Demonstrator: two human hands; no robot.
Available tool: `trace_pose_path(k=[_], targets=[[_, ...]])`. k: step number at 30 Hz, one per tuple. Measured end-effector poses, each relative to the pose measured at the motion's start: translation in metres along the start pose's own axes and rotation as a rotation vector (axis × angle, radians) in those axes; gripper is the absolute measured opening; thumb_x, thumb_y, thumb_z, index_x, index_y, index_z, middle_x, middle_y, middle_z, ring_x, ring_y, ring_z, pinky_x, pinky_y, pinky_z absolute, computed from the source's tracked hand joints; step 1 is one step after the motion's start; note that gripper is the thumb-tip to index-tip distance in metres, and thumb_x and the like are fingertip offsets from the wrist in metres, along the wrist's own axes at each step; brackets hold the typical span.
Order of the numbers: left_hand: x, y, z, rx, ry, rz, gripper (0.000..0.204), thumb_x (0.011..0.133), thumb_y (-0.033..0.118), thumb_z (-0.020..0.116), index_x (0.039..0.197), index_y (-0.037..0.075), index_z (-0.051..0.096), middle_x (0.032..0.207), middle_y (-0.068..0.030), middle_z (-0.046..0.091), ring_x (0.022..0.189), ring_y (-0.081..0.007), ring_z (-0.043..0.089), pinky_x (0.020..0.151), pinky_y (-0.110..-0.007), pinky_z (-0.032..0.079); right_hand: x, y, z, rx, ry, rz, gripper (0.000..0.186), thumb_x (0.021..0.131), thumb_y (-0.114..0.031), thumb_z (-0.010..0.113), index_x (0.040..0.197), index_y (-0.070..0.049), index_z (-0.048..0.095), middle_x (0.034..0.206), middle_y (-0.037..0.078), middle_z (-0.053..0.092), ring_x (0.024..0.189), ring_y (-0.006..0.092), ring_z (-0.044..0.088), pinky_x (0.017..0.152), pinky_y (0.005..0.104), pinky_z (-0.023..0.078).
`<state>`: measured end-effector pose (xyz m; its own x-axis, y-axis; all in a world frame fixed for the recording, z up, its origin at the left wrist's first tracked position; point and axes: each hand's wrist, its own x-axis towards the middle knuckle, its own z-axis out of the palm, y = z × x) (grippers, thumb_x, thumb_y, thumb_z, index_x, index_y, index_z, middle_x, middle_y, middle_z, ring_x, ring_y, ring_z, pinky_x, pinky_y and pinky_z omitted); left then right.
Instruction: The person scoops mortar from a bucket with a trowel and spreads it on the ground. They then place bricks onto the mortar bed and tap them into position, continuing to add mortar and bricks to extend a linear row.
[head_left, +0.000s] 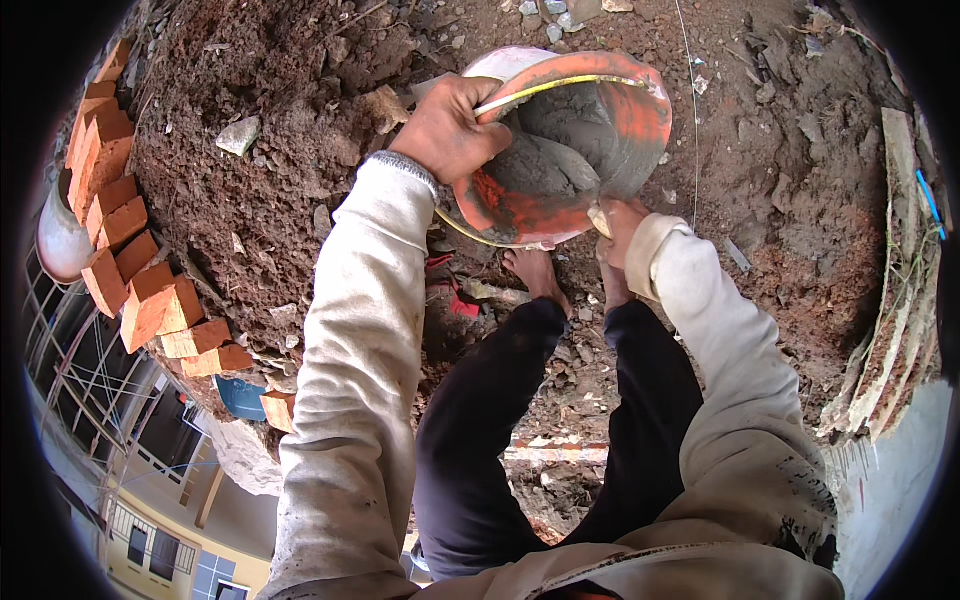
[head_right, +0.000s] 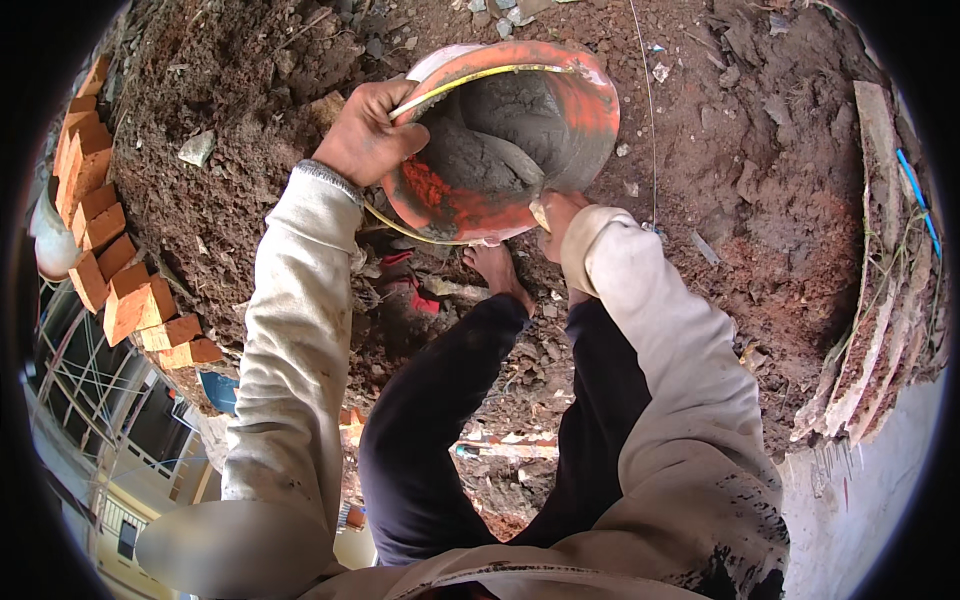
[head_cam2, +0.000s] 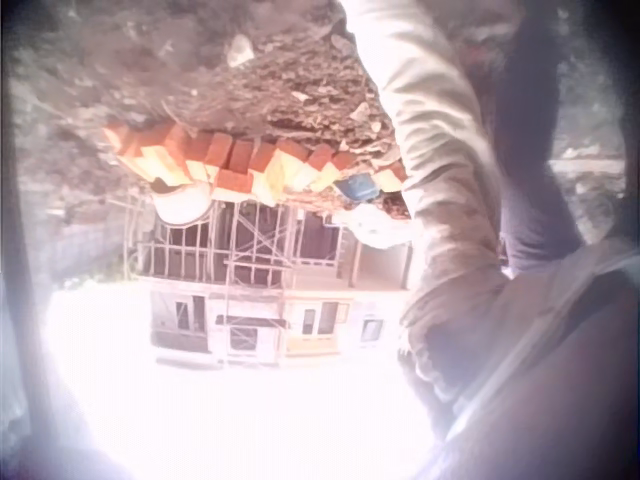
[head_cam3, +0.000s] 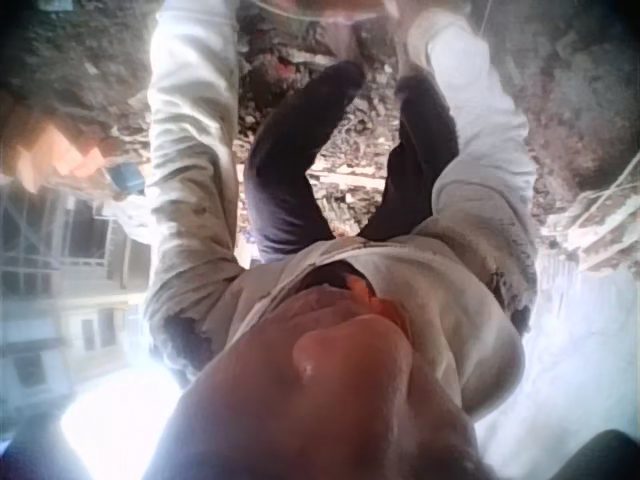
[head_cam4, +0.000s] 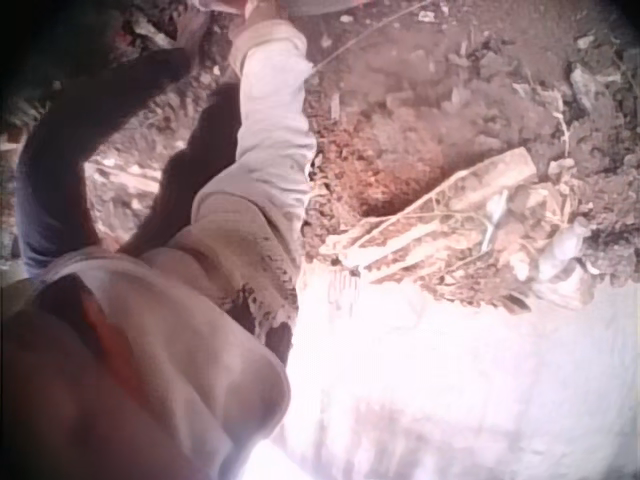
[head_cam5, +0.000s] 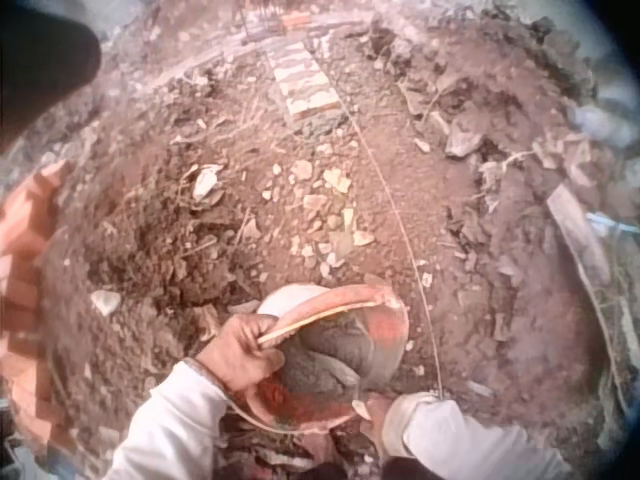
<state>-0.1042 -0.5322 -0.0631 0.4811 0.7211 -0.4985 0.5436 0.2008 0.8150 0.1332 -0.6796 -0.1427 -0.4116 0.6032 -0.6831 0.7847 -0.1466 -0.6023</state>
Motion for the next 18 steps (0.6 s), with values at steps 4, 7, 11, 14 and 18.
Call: trace_pose_path(k=[4,7,11,14,18], targets=[[-0.011,0.029,0.025,0.019,0.012,-0.059,0.019,0.068,-0.002,0.057,0.064,0.005,0.039,0.058,0.0018,0.03,0.058,-0.0067,0.033,0.05,-0.028,0.03,-0.015,0.056,-0.024,-0.031,0.189,0.06,0.039,0.071,-0.009,0.067,0.107,-0.001,0.057,0.087,0.022,0.065,0.081,0.0423,0.063,0.073,0.0433,0.051],[-0.016,0.018,0.025,0.068,0.019,0.099,0.016,0.067,-0.003,0.058,0.067,0.004,0.044,0.059,0.0015,0.033,0.058,-0.0062,0.034,0.051,-0.026,0.031,0.005,0.054,0.008,0.66,-0.015,0.23,0.026,0.074,-0.009,0.065,0.098,-0.001,0.057,0.07,0.014,0.061,0.052,0.0264,0.06,0.048,0.0392,0.049],[-0.015,-0.007,0.016,-0.076,0.127,0.092,0.018,0.066,-0.001,0.06,0.064,0.003,0.043,0.058,0.0038,0.036,0.057,-0.0038,0.036,0.049,-0.026,0.031,0.011,0.031,0.033,1.283,-0.295,0.218,0.013,0.078,-0.004,0.056,0.089,-0.005,0.049,0.064,0.005,0.051,0.043,0.0141,0.051,0.038,0.0316,0.045],[-0.012,-0.007,0.011,-0.066,0.144,0.084,0.018,0.066,-0.001,0.059,0.063,0.004,0.042,0.059,0.0062,0.035,0.056,-0.0038,0.034,0.049,-0.026,0.029,0.008,0.032,0.035,1.444,-0.433,0.12,0.013,0.078,-0.005,0.056,0.089,-0.006,0.048,0.065,0.006,0.051,0.043,0.0148,0.052,0.038,0.0314,0.048],[-0.019,-0.005,0.006,-0.125,0.181,0.067,0.022,0.065,-0.004,0.058,0.063,0.007,0.04,0.059,0.0071,0.037,0.056,-0.0031,0.036,0.05,-0.023,0.032,0.009,0.03,0.03,1.37,-0.509,0.027,0.012,0.081,-0.006,0.057,0.089,-0.006,0.049,0.066,0.005,0.051,0.045,0.0143,0.052,0.039,0.0317,0.048]])
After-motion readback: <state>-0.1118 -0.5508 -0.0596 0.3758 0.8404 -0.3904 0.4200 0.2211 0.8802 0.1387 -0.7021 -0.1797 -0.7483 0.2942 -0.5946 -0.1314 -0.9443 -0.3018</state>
